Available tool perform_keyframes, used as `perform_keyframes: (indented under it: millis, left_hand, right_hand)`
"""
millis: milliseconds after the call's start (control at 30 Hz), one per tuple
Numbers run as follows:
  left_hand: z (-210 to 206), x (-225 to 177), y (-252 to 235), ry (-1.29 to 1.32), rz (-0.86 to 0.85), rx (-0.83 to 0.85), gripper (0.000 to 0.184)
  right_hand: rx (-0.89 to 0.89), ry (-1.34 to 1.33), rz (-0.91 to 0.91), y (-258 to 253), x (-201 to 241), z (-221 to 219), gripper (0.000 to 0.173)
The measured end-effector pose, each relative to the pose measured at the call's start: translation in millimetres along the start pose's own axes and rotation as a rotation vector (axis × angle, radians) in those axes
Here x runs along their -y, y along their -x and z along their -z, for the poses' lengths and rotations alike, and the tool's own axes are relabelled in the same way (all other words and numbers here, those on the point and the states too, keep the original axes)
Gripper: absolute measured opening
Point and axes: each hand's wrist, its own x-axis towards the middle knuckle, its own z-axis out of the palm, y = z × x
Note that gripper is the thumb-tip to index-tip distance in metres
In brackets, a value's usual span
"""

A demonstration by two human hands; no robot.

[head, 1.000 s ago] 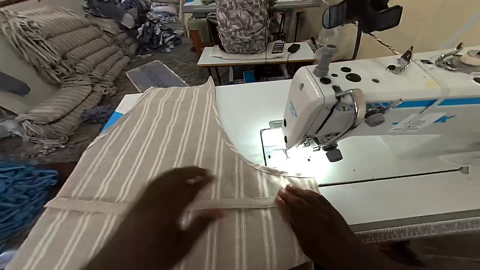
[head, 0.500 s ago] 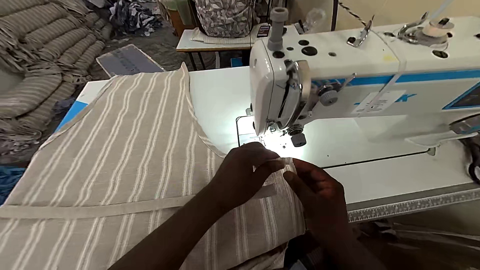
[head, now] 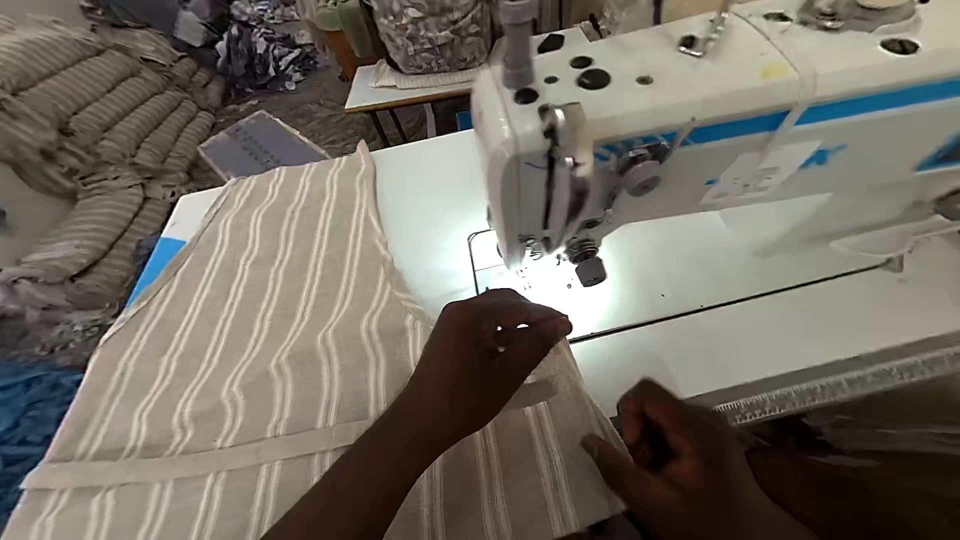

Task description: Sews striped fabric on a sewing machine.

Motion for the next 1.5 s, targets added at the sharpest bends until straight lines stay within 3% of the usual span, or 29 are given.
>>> perform_keyframes:
  millis: [100, 300, 433, 500, 600, 733, 900, 1133, 1233, 1267, 1400, 1500]
  left_hand:
    - [-4, 1, -4, 0.025, -0.024, -0.002, 0.014]
    - [-4, -2, -3, -0.081, -0.06, -0.07, 0.014]
    - [-9, -2, 24, -0.446, -0.182, -0.168, 0.03]
    - [-22, 8, 48, -0.518, -0.08, -0.164, 0.038]
    - [-41, 29, 67, -0.488, 0.048, -0.175, 0.033]
    - [-29, 18, 43, -0.318, -0.028, -0.225, 0.018]
    - [-24, 21, 16, -0.37, -0.096, -0.168, 0.036]
    - [-29, 21, 17, -0.347, -0.066, -0.216, 0.027]
    - [-31, 21, 15, -0.477, -0.14, -0.293, 0.024]
    - [-30, 19, 15, -0.482, -0.16, -0.287, 0.024]
    - [-14, -2, 13, -0.201, -0.093, -0.127, 0.017]
    - [-13, 9, 5, -0.284, -0.118, -0.048, 0.021]
  right_hand:
    - [-0.127, -0.148, -0.049, -38, 1, -1, 0.018]
    - [-0.024, -0.654, -0.324, -63, 13, -12, 0.014]
    - [-0.187, -0.494, -0.276, -66, 3, -21, 0.011]
    - [-0.229, -0.461, -0.279, -68, 2, -24, 0.01]
    - [-0.226, -0.405, -0.248, -67, 3, -28, 0.01]
    - [-0.231, -0.41, -0.271, -68, 2, -28, 0.011]
    - [-0.237, -0.473, -0.252, -66, 0, -27, 0.01]
    - [-0.214, -0.506, -0.246, -66, 0, -28, 0.009]
    - [-0.255, -0.398, -0.321, -68, 9, -27, 0.011]
    - [-0.294, -0.297, -0.268, -67, 14, -28, 0.009]
    - [-0.41, 0.289, 0.386, -61, 9, -27, 0.008]
    - [-0.316, 0.422, 0.407, -60, 0, -31, 0.017]
